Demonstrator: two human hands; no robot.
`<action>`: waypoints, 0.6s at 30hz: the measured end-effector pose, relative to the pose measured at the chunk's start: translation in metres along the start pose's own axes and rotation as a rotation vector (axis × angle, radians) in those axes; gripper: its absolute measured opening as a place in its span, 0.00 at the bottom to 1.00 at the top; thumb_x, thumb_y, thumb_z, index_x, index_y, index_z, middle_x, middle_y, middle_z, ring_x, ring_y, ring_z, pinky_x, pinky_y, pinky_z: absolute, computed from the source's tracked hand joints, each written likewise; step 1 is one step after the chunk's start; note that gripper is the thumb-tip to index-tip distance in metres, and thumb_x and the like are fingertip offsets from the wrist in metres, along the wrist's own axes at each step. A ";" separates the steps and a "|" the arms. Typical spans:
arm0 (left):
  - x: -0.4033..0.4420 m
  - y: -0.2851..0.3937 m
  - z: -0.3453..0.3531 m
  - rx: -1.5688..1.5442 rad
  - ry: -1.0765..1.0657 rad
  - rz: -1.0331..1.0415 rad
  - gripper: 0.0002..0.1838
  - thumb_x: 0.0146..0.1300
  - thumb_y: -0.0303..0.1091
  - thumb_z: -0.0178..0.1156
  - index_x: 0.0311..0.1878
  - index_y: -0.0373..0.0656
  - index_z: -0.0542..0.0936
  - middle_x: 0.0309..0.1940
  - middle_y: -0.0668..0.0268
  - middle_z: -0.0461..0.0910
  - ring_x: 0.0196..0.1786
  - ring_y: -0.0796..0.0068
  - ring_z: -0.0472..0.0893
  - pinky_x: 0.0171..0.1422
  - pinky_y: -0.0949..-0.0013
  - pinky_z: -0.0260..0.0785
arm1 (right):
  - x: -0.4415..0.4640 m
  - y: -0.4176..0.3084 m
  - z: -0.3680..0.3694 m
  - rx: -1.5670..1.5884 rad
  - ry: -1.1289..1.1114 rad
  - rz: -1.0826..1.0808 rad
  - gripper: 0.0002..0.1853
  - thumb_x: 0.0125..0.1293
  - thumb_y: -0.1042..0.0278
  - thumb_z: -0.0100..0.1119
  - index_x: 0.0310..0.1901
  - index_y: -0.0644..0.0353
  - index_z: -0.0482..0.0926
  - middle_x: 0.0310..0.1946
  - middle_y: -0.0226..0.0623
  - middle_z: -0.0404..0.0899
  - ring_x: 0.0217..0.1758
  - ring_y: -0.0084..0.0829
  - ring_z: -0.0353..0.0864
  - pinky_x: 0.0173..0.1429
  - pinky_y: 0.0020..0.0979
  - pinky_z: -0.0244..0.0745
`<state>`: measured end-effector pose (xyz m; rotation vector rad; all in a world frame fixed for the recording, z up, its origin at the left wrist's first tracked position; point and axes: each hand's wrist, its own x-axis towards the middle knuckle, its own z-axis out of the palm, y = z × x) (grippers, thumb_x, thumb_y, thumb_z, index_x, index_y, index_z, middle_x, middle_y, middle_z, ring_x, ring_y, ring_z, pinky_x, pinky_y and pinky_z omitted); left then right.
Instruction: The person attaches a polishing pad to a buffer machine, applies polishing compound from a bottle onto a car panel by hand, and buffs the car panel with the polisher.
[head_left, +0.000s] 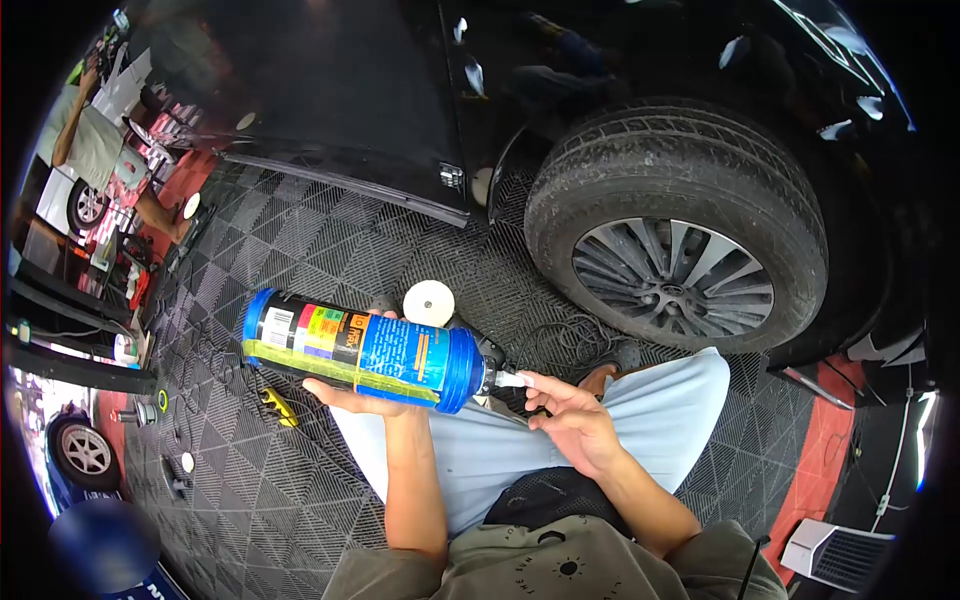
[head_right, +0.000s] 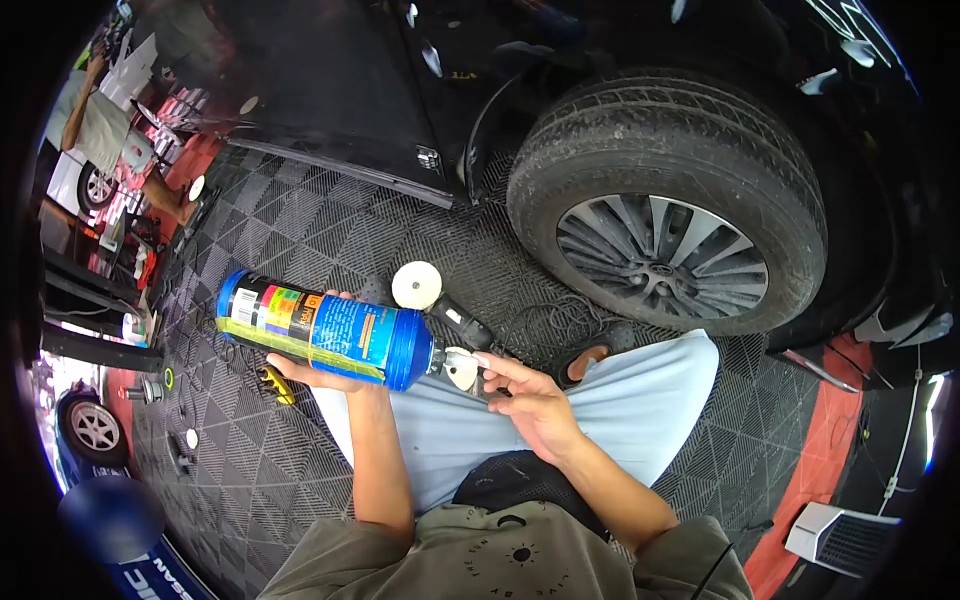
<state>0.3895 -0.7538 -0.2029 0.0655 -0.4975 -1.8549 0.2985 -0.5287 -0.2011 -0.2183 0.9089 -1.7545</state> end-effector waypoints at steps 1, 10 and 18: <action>-0.001 -0.001 0.003 0.009 0.046 0.031 0.49 0.56 0.80 0.42 0.62 0.42 0.71 0.44 0.51 0.82 0.42 0.58 0.85 0.46 0.55 0.81 | 0.000 0.000 0.002 0.032 -0.008 0.000 0.32 0.53 0.82 0.55 0.64 0.62 0.73 0.50 0.26 0.71 0.52 0.22 0.69 0.54 0.26 0.67; -0.003 0.001 -0.015 0.113 0.191 0.056 0.51 0.55 0.82 0.39 0.63 0.44 0.69 0.41 0.54 0.82 0.38 0.63 0.85 0.41 0.58 0.83 | 0.000 -0.001 0.007 0.183 -0.031 0.033 0.31 0.53 0.80 0.54 0.63 0.66 0.72 0.50 0.29 0.74 0.53 0.24 0.71 0.56 0.30 0.66; 0.000 0.003 -0.021 0.147 0.185 0.088 0.50 0.56 0.80 0.41 0.69 0.47 0.61 0.38 0.51 0.81 0.36 0.62 0.85 0.38 0.59 0.83 | -0.002 0.004 0.009 0.262 -0.023 0.056 0.31 0.53 0.79 0.54 0.63 0.66 0.72 0.49 0.30 0.76 0.53 0.25 0.72 0.56 0.31 0.67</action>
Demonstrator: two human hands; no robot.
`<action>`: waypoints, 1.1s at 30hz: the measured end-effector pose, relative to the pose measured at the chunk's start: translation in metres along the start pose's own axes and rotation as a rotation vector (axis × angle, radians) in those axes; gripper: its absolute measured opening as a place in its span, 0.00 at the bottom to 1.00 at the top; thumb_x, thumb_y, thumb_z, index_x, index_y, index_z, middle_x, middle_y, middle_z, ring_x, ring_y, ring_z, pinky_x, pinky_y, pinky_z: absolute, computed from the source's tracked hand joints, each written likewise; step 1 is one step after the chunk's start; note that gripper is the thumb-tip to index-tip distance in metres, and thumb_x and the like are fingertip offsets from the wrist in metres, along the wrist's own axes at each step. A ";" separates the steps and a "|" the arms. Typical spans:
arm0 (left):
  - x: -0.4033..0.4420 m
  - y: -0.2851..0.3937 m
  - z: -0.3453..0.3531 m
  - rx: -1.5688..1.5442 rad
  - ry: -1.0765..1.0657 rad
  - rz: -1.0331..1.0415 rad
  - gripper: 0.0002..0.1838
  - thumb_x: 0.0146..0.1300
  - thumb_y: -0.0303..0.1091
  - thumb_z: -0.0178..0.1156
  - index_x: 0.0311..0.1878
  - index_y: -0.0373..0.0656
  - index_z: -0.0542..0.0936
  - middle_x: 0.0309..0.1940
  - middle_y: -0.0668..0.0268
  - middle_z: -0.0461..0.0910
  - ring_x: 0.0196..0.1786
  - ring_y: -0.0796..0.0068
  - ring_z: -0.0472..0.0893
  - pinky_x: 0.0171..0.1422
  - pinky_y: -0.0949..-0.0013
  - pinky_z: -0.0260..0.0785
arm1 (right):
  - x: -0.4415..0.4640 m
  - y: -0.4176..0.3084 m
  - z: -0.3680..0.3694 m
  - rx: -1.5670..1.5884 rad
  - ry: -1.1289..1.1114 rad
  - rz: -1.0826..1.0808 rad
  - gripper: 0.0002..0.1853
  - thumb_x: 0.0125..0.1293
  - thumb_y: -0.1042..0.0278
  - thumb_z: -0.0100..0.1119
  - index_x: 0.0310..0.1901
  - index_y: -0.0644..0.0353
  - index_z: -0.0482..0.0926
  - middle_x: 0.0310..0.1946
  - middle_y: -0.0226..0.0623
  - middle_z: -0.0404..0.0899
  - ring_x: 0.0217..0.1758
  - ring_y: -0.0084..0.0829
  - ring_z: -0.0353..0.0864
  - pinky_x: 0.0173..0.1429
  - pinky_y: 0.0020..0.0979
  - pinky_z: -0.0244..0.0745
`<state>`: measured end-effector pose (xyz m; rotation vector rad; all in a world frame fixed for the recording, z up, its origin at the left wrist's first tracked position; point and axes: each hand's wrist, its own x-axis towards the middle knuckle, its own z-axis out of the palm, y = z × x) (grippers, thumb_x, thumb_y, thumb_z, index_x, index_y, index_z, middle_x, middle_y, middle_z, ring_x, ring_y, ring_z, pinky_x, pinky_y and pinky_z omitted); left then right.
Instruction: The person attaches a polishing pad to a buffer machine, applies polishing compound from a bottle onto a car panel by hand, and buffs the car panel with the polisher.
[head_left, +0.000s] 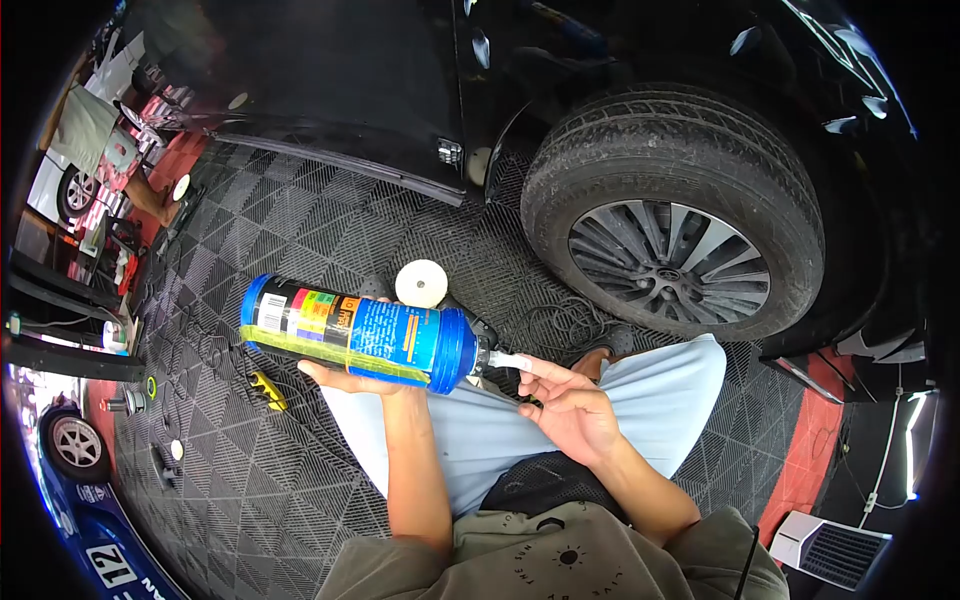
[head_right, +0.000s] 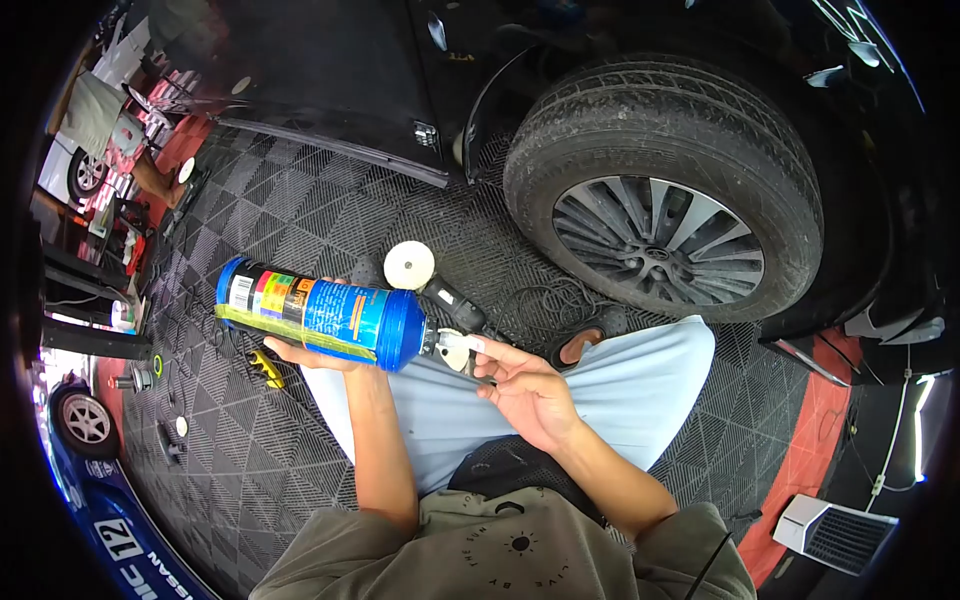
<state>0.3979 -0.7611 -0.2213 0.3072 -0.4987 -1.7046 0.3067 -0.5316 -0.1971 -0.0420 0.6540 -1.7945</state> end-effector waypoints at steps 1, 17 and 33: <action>0.001 -0.001 -0.002 0.005 0.008 0.009 0.50 0.56 0.79 0.41 0.69 0.48 0.62 0.38 0.51 0.81 0.35 0.62 0.85 0.38 0.59 0.82 | 0.000 0.001 -0.001 -0.002 -0.001 -0.002 0.31 0.53 0.79 0.54 0.63 0.66 0.72 0.49 0.30 0.76 0.53 0.25 0.72 0.56 0.31 0.67; 0.040 0.001 0.002 -0.057 0.133 -0.053 0.47 0.57 0.78 0.44 0.61 0.43 0.69 0.44 0.55 0.80 0.46 0.59 0.81 0.50 0.54 0.78 | 0.044 -0.032 0.004 -0.023 -0.102 -0.080 0.34 0.54 0.74 0.51 0.67 0.65 0.66 0.47 0.35 0.77 0.52 0.28 0.75 0.53 0.32 0.71; 0.072 0.015 -0.063 -0.216 -0.020 -0.222 0.49 0.56 0.76 0.49 0.55 0.31 0.72 0.45 0.50 0.81 0.44 0.53 0.83 0.50 0.51 0.78 | 0.239 -0.163 0.038 -2.453 0.416 -1.042 0.39 0.61 0.61 0.55 0.74 0.31 0.53 0.25 0.42 0.78 0.22 0.44 0.81 0.30 0.45 0.78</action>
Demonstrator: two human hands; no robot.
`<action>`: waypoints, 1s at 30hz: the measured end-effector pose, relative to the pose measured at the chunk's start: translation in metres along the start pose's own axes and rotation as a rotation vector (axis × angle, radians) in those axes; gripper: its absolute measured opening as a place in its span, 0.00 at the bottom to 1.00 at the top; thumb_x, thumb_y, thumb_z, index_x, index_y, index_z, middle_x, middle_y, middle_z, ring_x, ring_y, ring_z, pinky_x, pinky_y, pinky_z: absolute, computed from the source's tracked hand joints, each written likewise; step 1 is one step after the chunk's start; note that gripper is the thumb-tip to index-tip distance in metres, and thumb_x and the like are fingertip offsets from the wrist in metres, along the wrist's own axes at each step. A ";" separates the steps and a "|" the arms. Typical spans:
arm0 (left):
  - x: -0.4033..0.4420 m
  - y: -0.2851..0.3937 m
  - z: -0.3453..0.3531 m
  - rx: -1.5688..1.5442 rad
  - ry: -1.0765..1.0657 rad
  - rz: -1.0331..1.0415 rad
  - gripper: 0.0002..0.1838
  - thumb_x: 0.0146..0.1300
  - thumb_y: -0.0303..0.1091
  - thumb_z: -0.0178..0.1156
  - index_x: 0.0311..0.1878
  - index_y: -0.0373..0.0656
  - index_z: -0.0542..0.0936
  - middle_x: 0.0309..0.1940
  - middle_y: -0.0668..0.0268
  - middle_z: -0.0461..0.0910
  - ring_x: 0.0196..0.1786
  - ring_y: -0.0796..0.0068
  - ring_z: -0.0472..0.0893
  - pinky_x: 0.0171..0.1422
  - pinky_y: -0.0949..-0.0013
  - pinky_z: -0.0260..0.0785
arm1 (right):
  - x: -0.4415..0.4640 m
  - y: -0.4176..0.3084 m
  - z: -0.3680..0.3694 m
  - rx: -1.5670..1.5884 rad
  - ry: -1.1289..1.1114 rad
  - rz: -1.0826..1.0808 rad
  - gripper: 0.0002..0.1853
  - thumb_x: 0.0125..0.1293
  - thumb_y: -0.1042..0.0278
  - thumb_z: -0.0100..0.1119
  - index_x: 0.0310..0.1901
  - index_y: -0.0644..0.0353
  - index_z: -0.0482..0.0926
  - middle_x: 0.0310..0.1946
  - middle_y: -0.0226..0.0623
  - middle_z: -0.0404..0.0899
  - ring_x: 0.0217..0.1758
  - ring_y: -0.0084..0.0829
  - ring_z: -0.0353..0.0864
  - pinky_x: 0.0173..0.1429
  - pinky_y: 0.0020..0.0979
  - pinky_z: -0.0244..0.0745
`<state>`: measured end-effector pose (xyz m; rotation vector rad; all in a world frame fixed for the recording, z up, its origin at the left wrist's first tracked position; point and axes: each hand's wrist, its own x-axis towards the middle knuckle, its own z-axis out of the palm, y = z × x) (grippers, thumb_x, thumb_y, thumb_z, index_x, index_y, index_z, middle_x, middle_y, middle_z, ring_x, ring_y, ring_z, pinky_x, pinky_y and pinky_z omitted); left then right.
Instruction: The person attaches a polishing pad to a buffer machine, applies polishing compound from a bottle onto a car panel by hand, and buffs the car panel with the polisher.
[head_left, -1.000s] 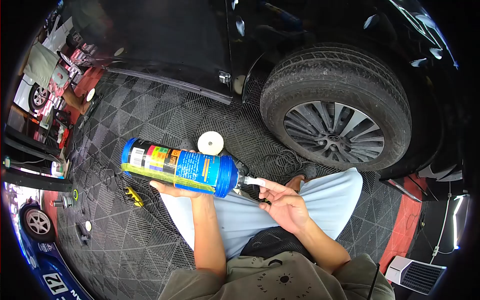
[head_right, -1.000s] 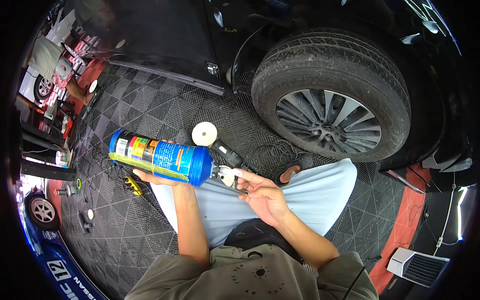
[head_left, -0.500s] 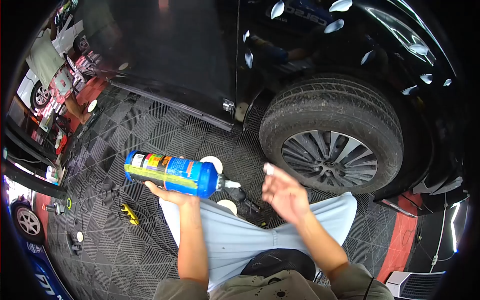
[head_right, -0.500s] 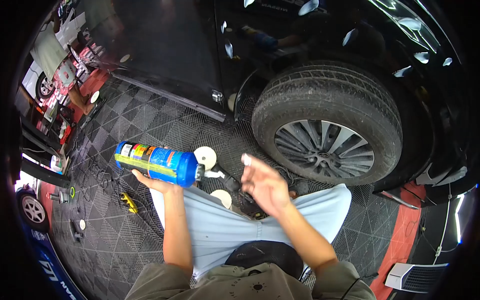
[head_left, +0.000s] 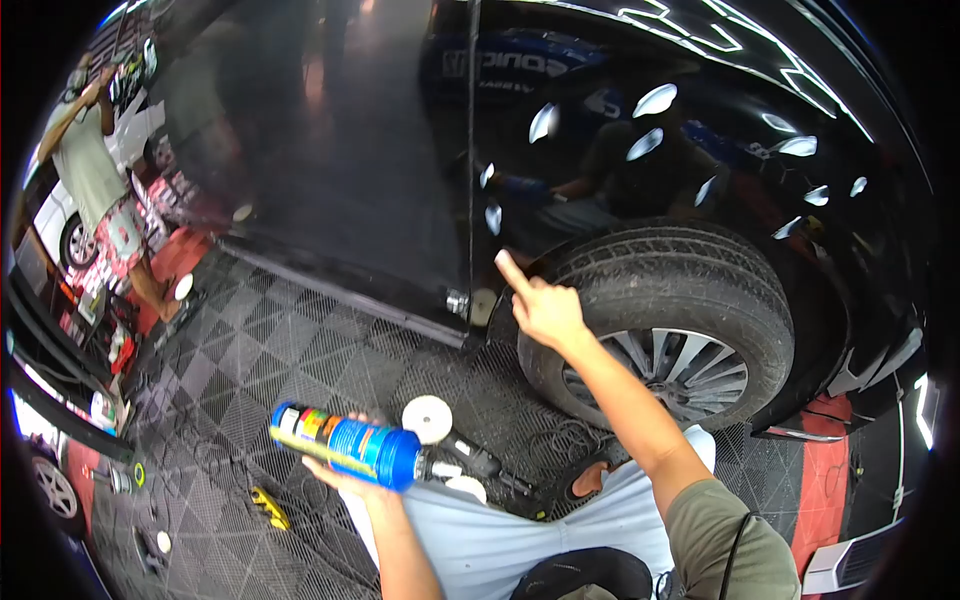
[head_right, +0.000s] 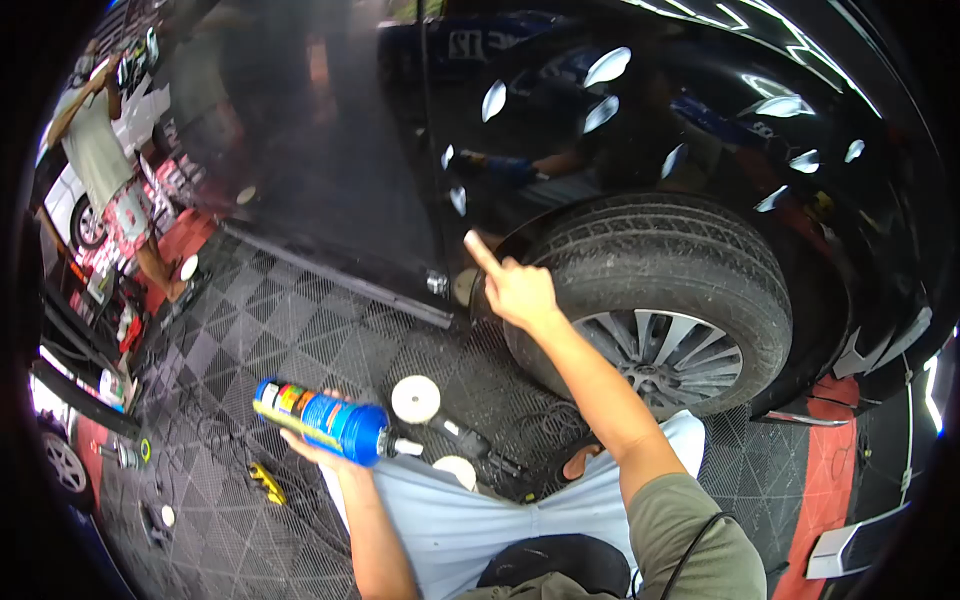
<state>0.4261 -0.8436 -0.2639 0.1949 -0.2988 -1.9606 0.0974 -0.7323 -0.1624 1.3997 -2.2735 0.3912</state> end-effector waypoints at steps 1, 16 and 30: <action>-0.001 0.002 -0.001 0.015 -0.024 -0.013 0.48 0.56 0.76 0.50 0.55 0.32 0.72 0.45 0.50 0.81 0.44 0.53 0.83 0.50 0.51 0.78 | -0.003 0.006 0.007 -0.048 -0.109 -0.055 0.38 0.64 0.58 0.54 0.74 0.31 0.52 0.27 0.43 0.80 0.23 0.45 0.82 0.32 0.46 0.79; 0.005 0.014 -0.030 -0.200 -0.105 -0.269 0.48 0.47 0.68 0.68 0.60 0.38 0.68 0.52 0.56 0.76 0.51 0.52 0.79 0.55 0.50 0.75 | -0.012 0.046 -0.100 -0.100 0.086 -0.013 0.37 0.61 0.56 0.60 0.72 0.48 0.61 0.27 0.36 0.79 0.22 0.34 0.80 0.26 0.34 0.75; 0.013 0.014 -0.042 -0.115 -0.281 -0.264 0.47 0.52 0.69 0.64 0.64 0.40 0.66 0.56 0.56 0.74 0.57 0.53 0.76 0.61 0.49 0.72 | 0.020 -0.001 -0.127 0.086 0.015 0.042 0.45 0.62 0.49 0.58 0.76 0.51 0.48 0.17 0.44 0.78 0.18 0.41 0.80 0.27 0.38 0.78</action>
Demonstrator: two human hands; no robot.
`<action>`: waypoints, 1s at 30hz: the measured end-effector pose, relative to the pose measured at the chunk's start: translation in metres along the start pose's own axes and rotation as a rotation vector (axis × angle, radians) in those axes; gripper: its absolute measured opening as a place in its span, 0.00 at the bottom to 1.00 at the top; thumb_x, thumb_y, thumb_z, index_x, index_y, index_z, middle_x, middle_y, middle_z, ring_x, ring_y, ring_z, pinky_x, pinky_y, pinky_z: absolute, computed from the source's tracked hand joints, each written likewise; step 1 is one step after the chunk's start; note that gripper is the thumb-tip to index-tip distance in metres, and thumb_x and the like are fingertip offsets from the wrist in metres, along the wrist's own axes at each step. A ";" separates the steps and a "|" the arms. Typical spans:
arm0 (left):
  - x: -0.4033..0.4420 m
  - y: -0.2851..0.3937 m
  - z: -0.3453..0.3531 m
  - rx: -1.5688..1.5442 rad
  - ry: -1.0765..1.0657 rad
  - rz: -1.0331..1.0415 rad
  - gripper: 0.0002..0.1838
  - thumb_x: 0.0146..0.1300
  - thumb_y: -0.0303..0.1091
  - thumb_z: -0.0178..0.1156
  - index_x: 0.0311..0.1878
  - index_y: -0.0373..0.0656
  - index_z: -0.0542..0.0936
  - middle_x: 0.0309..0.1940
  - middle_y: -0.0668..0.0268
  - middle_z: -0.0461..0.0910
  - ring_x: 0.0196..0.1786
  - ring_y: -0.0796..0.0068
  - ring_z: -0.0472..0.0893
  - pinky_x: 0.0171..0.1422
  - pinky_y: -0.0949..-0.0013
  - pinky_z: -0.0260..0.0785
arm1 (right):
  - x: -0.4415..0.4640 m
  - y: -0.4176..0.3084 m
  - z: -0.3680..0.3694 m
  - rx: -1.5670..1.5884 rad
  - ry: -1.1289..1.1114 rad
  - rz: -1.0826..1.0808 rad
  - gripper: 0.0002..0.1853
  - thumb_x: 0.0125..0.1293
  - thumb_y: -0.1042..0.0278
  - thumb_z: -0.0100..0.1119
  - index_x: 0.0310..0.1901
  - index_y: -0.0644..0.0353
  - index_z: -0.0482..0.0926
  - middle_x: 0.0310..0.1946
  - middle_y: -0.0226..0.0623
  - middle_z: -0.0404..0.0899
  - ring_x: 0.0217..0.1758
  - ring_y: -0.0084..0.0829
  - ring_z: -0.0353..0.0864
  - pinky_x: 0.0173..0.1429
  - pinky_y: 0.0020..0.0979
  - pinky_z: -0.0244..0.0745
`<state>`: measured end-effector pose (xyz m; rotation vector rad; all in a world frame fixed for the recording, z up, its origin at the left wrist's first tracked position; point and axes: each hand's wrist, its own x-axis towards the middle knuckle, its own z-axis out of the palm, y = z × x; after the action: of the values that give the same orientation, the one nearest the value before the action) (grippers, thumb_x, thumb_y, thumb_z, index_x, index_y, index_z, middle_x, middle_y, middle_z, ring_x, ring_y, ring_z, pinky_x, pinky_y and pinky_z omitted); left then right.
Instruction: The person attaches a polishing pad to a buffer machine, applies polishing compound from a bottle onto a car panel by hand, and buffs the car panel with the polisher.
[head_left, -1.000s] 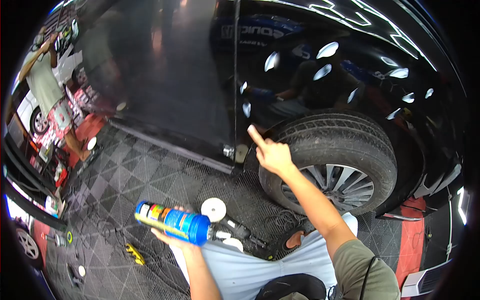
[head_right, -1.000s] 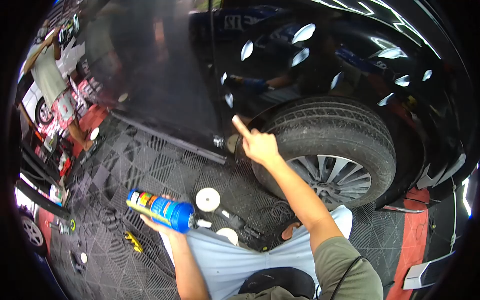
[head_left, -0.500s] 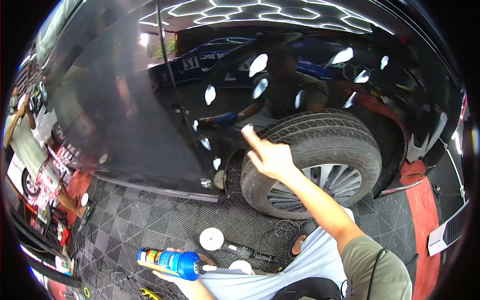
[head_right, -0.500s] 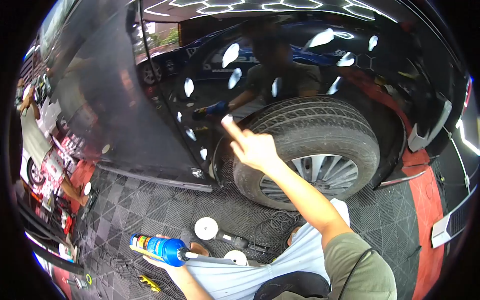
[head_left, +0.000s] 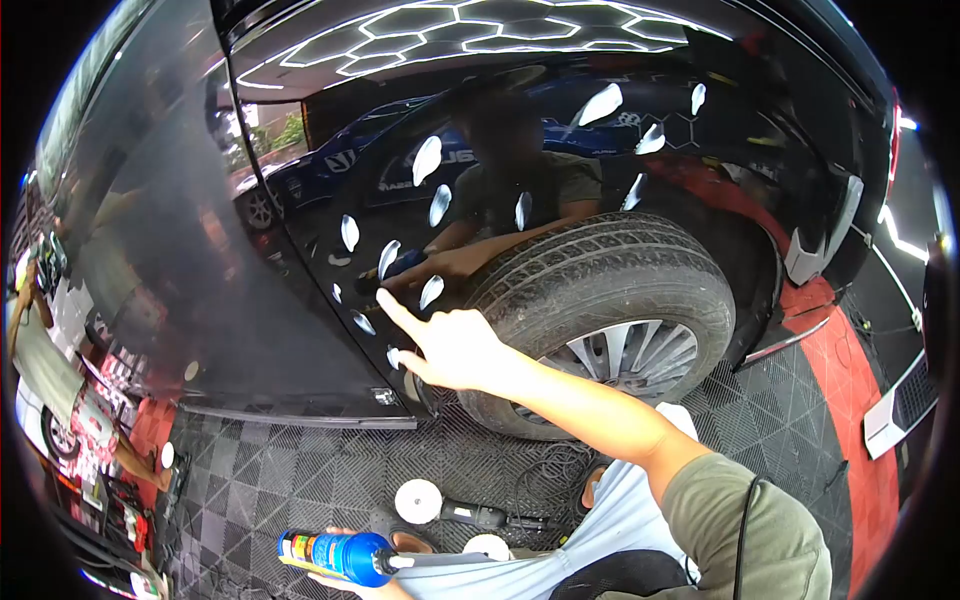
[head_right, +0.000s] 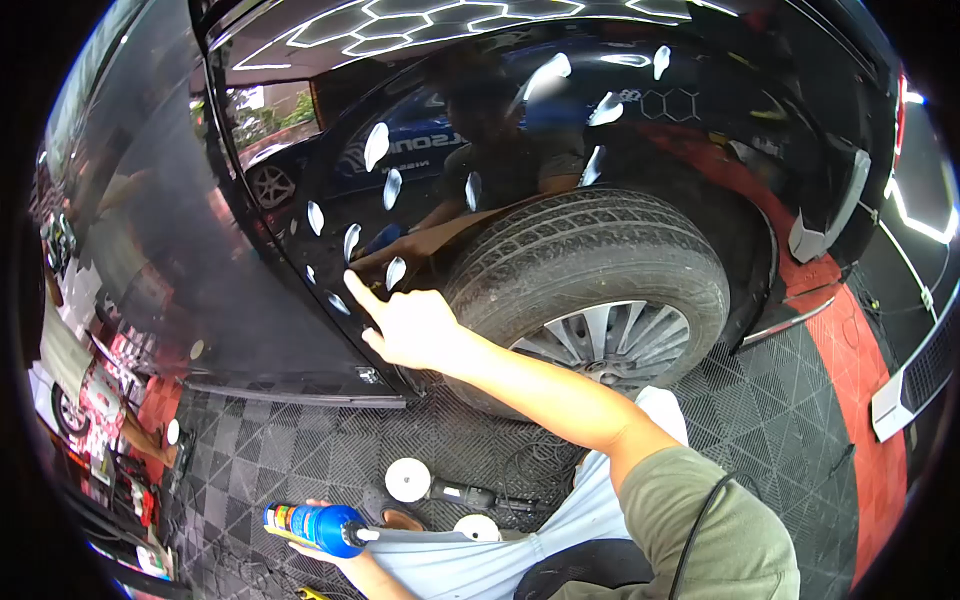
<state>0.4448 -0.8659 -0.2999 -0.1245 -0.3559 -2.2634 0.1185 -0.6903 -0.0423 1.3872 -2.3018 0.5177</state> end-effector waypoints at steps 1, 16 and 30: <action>-0.001 -0.005 0.015 -0.079 0.053 0.013 0.44 0.48 0.58 0.73 0.62 0.39 0.70 0.55 0.57 0.76 0.55 0.56 0.78 0.61 0.54 0.73 | -0.005 -0.002 -0.012 0.036 -0.063 -0.008 0.43 0.63 0.49 0.58 0.76 0.48 0.49 0.17 0.42 0.78 0.19 0.41 0.81 0.26 0.39 0.77; -0.005 -0.005 -0.012 -1.505 0.000 -0.356 0.49 0.45 0.53 0.77 0.66 0.41 0.64 0.60 0.58 0.71 0.61 0.57 0.72 0.66 0.57 0.69 | -0.085 0.085 -0.105 -0.348 0.453 0.363 0.42 0.60 0.51 0.63 0.73 0.56 0.59 0.24 0.38 0.77 0.22 0.37 0.79 0.29 0.33 0.75; 0.004 -0.020 0.001 -0.230 0.081 0.028 0.48 0.51 0.67 0.66 0.63 0.36 0.67 0.55 0.49 0.75 0.53 0.49 0.78 0.57 0.48 0.76 | -0.001 0.046 -0.116 -0.603 0.681 0.004 0.36 0.58 0.37 0.58 0.64 0.50 0.72 0.47 0.31 0.65 0.53 0.34 0.62 0.57 0.45 0.49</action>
<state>0.4270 -0.8559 -0.3024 -0.1549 -0.0504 -2.2680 0.0950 -0.6110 0.0510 0.7547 -1.6924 0.2094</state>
